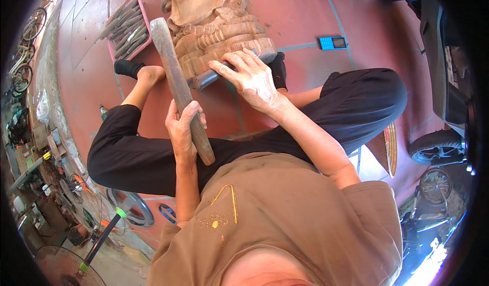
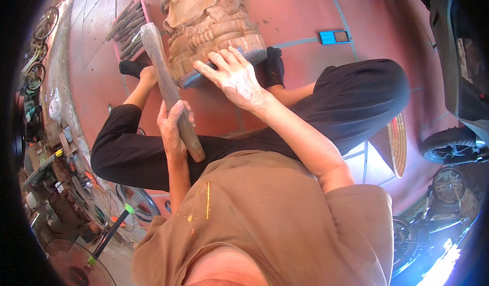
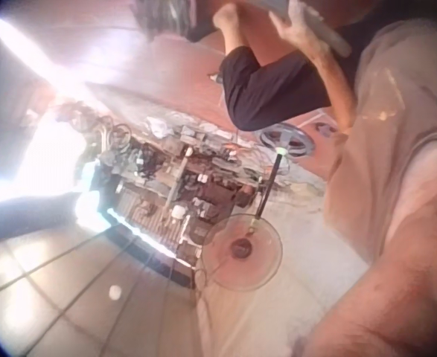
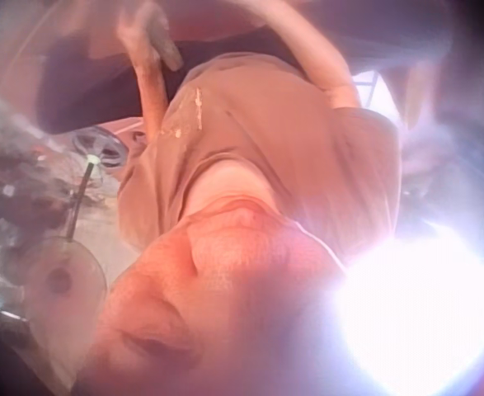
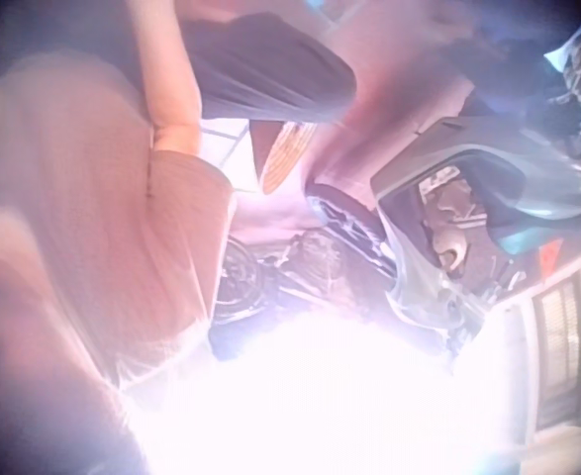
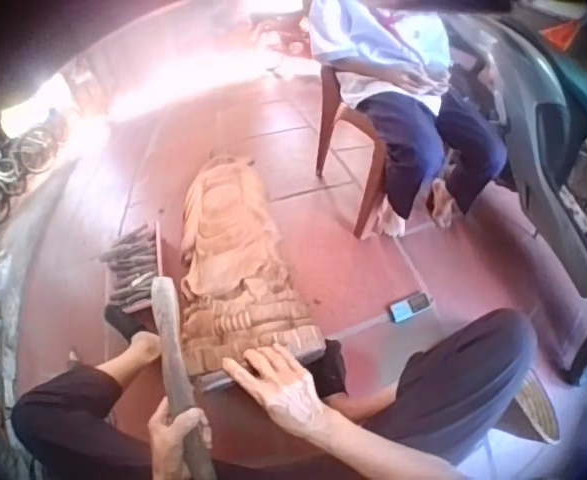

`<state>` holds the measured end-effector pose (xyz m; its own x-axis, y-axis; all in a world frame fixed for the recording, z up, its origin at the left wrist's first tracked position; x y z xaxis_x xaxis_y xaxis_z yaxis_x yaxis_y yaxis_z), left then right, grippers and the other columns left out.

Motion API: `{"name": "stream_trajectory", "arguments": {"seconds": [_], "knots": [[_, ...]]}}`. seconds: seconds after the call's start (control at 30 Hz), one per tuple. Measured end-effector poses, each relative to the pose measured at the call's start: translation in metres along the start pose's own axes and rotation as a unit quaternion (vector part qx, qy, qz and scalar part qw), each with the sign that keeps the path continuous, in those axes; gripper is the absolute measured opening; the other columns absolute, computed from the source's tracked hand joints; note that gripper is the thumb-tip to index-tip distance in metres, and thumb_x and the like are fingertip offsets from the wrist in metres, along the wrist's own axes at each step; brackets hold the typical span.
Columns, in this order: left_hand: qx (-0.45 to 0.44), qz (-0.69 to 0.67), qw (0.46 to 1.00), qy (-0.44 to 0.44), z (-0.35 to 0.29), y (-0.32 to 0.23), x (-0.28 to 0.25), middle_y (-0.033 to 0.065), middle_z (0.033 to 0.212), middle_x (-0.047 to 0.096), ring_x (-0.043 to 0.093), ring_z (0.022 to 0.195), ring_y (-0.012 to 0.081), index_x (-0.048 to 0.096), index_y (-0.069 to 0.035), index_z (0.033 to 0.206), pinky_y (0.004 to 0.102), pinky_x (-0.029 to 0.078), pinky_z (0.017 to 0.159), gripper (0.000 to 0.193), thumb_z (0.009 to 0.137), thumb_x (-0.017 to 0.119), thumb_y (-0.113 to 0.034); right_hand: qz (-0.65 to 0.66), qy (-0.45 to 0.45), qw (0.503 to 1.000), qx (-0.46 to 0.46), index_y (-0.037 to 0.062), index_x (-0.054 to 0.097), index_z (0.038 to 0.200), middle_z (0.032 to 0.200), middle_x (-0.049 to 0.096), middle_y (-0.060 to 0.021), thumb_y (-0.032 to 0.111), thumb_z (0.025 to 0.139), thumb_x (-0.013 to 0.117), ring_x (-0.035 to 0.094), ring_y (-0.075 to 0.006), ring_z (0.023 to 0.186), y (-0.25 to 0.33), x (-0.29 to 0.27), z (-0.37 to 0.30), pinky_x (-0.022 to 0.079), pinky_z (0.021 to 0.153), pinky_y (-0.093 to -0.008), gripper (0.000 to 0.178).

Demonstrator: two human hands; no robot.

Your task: The person sits on the floor and carves a wooden sculpture using a chisel and mallet. They repeatedly position the chisel on the wood and strike it with the mallet to shape the piece.

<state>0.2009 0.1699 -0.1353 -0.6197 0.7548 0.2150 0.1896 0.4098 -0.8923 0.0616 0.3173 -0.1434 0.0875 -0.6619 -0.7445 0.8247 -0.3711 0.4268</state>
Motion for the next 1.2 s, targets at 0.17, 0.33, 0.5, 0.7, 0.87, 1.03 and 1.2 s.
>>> {"name": "stream_trajectory", "arguments": {"seconds": [0.17,0.33,0.5,0.7,0.87,1.03,1.2], "knots": [[-0.004,0.036,0.999,-0.004,0.001,0.0,0.003,0.0056,0.081,0.063,0.061,0.06,0.0117,0.058,-0.002,0.109,0.0243,0.051,0.052,0.024,0.093,0.072,-0.013,-0.015,-0.005,1.0,0.001,0.0162,0.066,0.13,0.114,0.063,-0.0095,0.015,0.084,0.063,0.061,-0.0305,0.111,0.0,-0.001,-0.002,0.047,0.105,-0.0478,0.046],[0.0,0.035,0.999,0.002,0.0,0.0,0.005,0.0054,0.081,0.063,0.061,0.059,0.0117,0.058,-0.003,0.107,0.0244,0.051,0.052,0.023,0.093,0.072,-0.014,-0.025,-0.016,1.0,0.007,0.0152,0.068,0.128,0.113,0.065,-0.0083,0.012,0.081,0.062,0.064,-0.0287,0.107,0.0,-0.007,0.001,0.053,0.094,-0.0412,0.047],[-0.001,0.023,1.0,0.006,-0.002,0.005,0.006,0.0055,0.082,0.063,0.061,0.059,0.0119,0.058,-0.003,0.107,0.0248,0.05,0.051,0.023,0.093,0.072,-0.013,-0.021,0.0,1.0,0.015,0.0141,0.065,0.131,0.118,0.064,-0.0096,0.009,0.082,0.063,0.062,-0.0309,0.11,-0.001,-0.007,0.001,0.053,0.095,-0.0431,0.05],[-0.004,0.011,1.0,0.01,-0.005,0.006,0.008,0.006,0.082,0.063,0.061,0.059,0.0121,0.057,-0.003,0.11,0.0247,0.051,0.05,0.024,0.093,0.072,-0.012,-0.012,-0.019,0.999,0.022,0.0081,0.06,0.13,0.109,0.058,-0.0129,0.011,0.083,0.063,0.058,-0.0332,0.109,-0.002,0.002,0.002,0.044,0.107,-0.0497,0.047],[-0.001,0.015,1.0,0.016,-0.004,0.006,0.007,0.0064,0.083,0.063,0.062,0.06,0.0124,0.057,-0.002,0.11,0.0247,0.051,0.049,0.024,0.093,0.072,-0.011,-0.008,-0.019,1.0,0.01,0.007,0.059,0.128,0.105,0.055,-0.0153,0.01,0.082,0.063,0.057,-0.0344,0.108,-0.005,0.02,-0.002,0.04,0.111,-0.0564,0.046],[-0.006,0.02,1.0,0.014,-0.004,0.01,0.006,0.0067,0.083,0.063,0.062,0.059,0.0131,0.057,-0.002,0.108,0.025,0.051,0.049,0.023,0.094,0.072,-0.012,0.008,-0.044,0.999,-0.004,0.0088,0.061,0.128,0.102,0.055,-0.0126,0.01,0.082,0.063,0.058,-0.0327,0.102,-0.003,0.025,-0.003,0.039,0.113,-0.057,0.045],[-0.002,0.017,1.0,0.016,-0.005,0.009,0.005,0.0068,0.084,0.064,0.062,0.059,0.0131,0.057,-0.002,0.109,0.025,0.051,0.049,0.024,0.094,0.072,-0.012,0.01,-0.049,0.999,0.001,0.0094,0.061,0.126,0.103,0.056,-0.0123,0.009,0.082,0.064,0.058,-0.0325,0.102,-0.002,0.022,-0.001,0.038,0.114,-0.0565,0.044]]}}
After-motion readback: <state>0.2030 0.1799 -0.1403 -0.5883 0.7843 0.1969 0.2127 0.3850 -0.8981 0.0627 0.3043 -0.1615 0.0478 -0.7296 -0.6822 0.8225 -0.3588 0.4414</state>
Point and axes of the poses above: each hand's wrist, its own z-axis towards the middle knuckle, its own x-axis out of the palm, y = z × x, the point moved 4 cm from there along z, towards the middle knuckle
